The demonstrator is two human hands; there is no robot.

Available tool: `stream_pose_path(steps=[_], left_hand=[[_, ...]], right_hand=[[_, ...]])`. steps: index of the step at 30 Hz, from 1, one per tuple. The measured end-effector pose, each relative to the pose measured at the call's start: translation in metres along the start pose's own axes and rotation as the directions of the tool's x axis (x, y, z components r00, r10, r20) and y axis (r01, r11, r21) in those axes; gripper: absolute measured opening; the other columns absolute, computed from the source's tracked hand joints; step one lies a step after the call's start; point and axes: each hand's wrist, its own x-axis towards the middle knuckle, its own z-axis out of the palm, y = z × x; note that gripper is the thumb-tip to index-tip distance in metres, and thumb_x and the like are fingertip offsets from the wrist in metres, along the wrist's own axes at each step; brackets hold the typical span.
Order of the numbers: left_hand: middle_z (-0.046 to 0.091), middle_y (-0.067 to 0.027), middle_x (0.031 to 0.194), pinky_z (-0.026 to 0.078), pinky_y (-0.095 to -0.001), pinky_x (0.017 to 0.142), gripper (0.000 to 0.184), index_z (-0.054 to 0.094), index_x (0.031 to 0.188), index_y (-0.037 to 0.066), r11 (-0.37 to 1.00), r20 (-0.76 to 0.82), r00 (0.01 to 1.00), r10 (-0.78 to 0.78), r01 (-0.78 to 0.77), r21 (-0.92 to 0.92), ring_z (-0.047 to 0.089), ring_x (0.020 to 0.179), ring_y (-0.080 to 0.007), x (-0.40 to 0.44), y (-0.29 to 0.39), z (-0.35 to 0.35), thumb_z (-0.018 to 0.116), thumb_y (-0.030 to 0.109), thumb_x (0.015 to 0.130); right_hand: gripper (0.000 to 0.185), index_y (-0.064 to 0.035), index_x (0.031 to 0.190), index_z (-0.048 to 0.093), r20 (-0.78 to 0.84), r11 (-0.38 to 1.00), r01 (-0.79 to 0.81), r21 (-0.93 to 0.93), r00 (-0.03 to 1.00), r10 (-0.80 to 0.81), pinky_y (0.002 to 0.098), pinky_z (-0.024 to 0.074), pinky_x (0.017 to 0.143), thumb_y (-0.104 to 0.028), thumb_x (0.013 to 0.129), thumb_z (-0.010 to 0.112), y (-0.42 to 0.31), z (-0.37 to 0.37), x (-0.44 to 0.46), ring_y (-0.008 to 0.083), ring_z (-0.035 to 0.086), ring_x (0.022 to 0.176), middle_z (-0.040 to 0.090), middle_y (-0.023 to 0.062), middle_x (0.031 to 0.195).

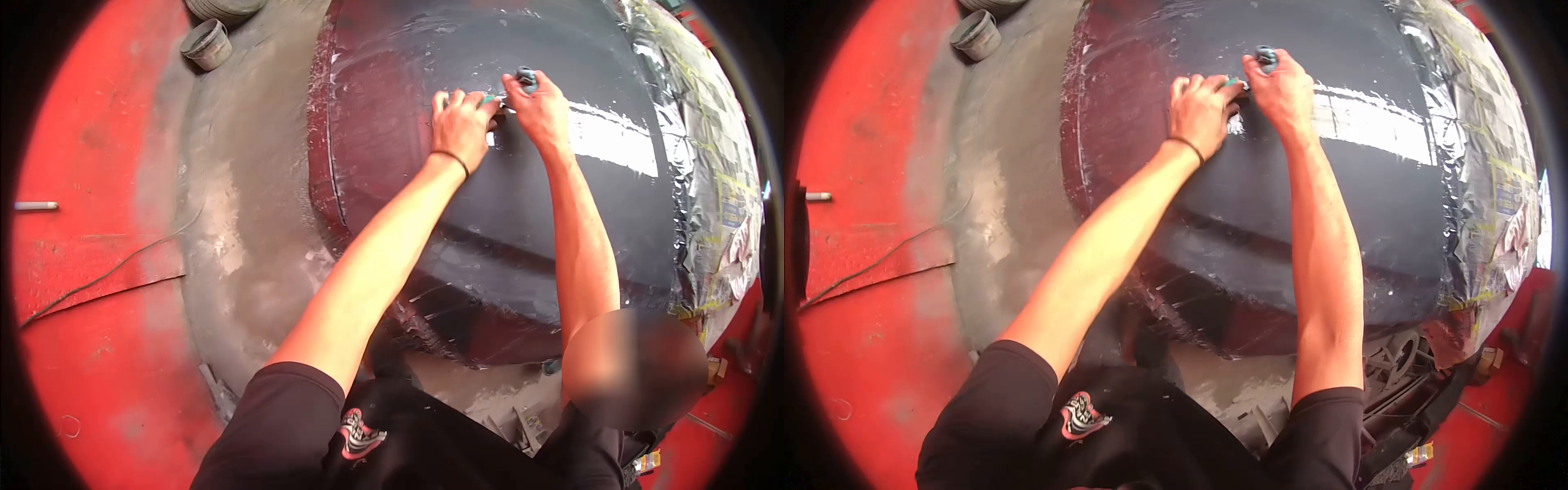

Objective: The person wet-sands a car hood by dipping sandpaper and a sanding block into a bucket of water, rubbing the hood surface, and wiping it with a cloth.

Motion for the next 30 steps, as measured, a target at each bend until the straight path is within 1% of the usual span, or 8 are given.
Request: stream_pose_path(steps=[5, 8, 13, 16, 20, 25, 28, 30], left_hand=[[0.072, -0.0038, 0.142, 0.039, -0.0528, 0.119, 0.046, 0.076, 0.139, 0.021, 0.989, 0.165, 0.978, 0.124, -0.109, -0.098, 0.066, 0.125, -0.0243, -0.106, 0.025, -0.060, 0.082, 0.019, 0.093], [0.072, -0.0040, 0.141, 0.038, -0.0547, 0.119, 0.049, 0.073, 0.143, 0.021, 0.982, 0.197, 0.962, 0.187, -0.182, -0.041, 0.066, 0.124, -0.0245, -0.083, 0.013, -0.058, 0.082, 0.023, 0.094], [0.075, -0.0016, 0.135, 0.039, -0.0532, 0.116, 0.042, 0.076, 0.139, 0.022, 0.965, 0.122, 0.958, 0.259, -0.262, 0.010, 0.066, 0.119, -0.0252, 0.037, -0.041, 0.006, 0.080, 0.027, 0.097], [0.075, -0.0011, 0.133, 0.040, -0.0523, 0.115, 0.038, 0.077, 0.137, 0.023, 0.932, 0.108, 0.928, 0.356, -0.361, 0.026, 0.066, 0.119, -0.0259, 0.085, -0.062, 0.025, 0.078, 0.026, 0.100], [0.076, -0.0033, 0.134, 0.041, -0.0534, 0.116, 0.038, 0.079, 0.134, 0.019, 0.915, 0.213, 0.891, 0.400, -0.377, -0.143, 0.068, 0.118, -0.0247, 0.078, -0.053, 0.003, 0.081, 0.024, 0.097], [0.076, -0.0055, 0.133, 0.038, -0.0596, 0.120, 0.046, 0.077, 0.136, 0.016, 0.662, 0.196, 0.666, 0.720, -0.573, -0.484, 0.071, 0.120, -0.0256, 0.086, -0.083, -0.005, 0.081, 0.015, 0.090], [0.075, -0.0043, 0.117, 0.039, -0.0550, 0.111, 0.027, 0.078, 0.125, 0.023, 0.824, 0.286, 0.773, 0.566, -0.517, -0.233, 0.067, 0.115, -0.0261, 0.207, -0.079, 0.071, 0.065, 0.014, 0.102], [0.075, -0.0027, 0.120, 0.038, -0.0524, 0.110, 0.019, 0.078, 0.122, 0.026, 0.807, 0.165, 0.840, 0.517, -0.414, -0.421, 0.065, 0.117, -0.0249, 0.243, -0.094, 0.173, 0.066, 0.024, 0.107]], right_hand=[[0.048, -0.0147, 0.127, 0.073, -0.137, 0.949, 0.116, -0.295, 0.977, -0.162, 0.0523, 0.0564, 0.098, -0.053, 0.099, 0.079, 0.050, 0.005, -0.009, 0.0424, 0.071, 0.117, 0.076, 0.0201, 0.119], [0.045, -0.0208, 0.136, 0.069, -0.296, 0.878, 0.124, -0.462, 0.912, -0.284, 0.0581, 0.0499, 0.106, -0.047, 0.101, 0.078, 0.070, 0.015, -0.040, 0.0419, 0.061, 0.131, 0.067, 0.0169, 0.136], [0.050, -0.0252, 0.143, 0.068, -0.305, 0.925, 0.010, -0.381, 0.943, -0.136, 0.0605, 0.0451, 0.113, -0.029, 0.095, 0.085, 0.071, 0.018, -0.041, 0.0404, 0.054, 0.138, 0.061, 0.0142, 0.145], [0.053, -0.0259, 0.144, 0.067, -0.517, 0.933, -0.226, -0.281, 0.854, 0.051, 0.0607, 0.0448, 0.114, -0.025, 0.095, 0.085, 0.083, 0.015, -0.036, 0.0400, 0.051, 0.139, 0.058, 0.0120, 0.146], [0.069, -0.0207, 0.154, 0.058, -0.645, 0.915, -0.275, -0.294, 0.764, 0.023, 0.0612, 0.0435, 0.115, -0.031, 0.093, 0.088, 0.075, 0.016, -0.039, 0.0406, 0.049, 0.140, 0.053, 0.0139, 0.148], [0.090, -0.0212, 0.166, 0.047, -0.578, 0.883, -0.358, -0.304, 0.806, 0.127, 0.0638, 0.0367, 0.122, -0.054, 0.092, 0.086, 0.060, 0.012, -0.027, 0.0424, 0.041, 0.153, 0.042, 0.0176, 0.166], [0.093, -0.0189, 0.168, 0.045, -0.654, 0.884, -0.431, -0.180, 0.724, 0.219, 0.0644, 0.0282, 0.129, -0.058, 0.093, 0.085, 0.038, 0.012, -0.029, 0.0471, 0.031, 0.162, 0.030, 0.0249, 0.175], [0.097, -0.0138, 0.170, 0.042, -0.725, 0.838, -0.520, -0.165, 0.640, 0.254, 0.0629, 0.0254, 0.132, -0.055, 0.094, 0.085, -0.003, 0.015, -0.041, 0.0488, 0.027, 0.164, 0.026, 0.0290, 0.177]])
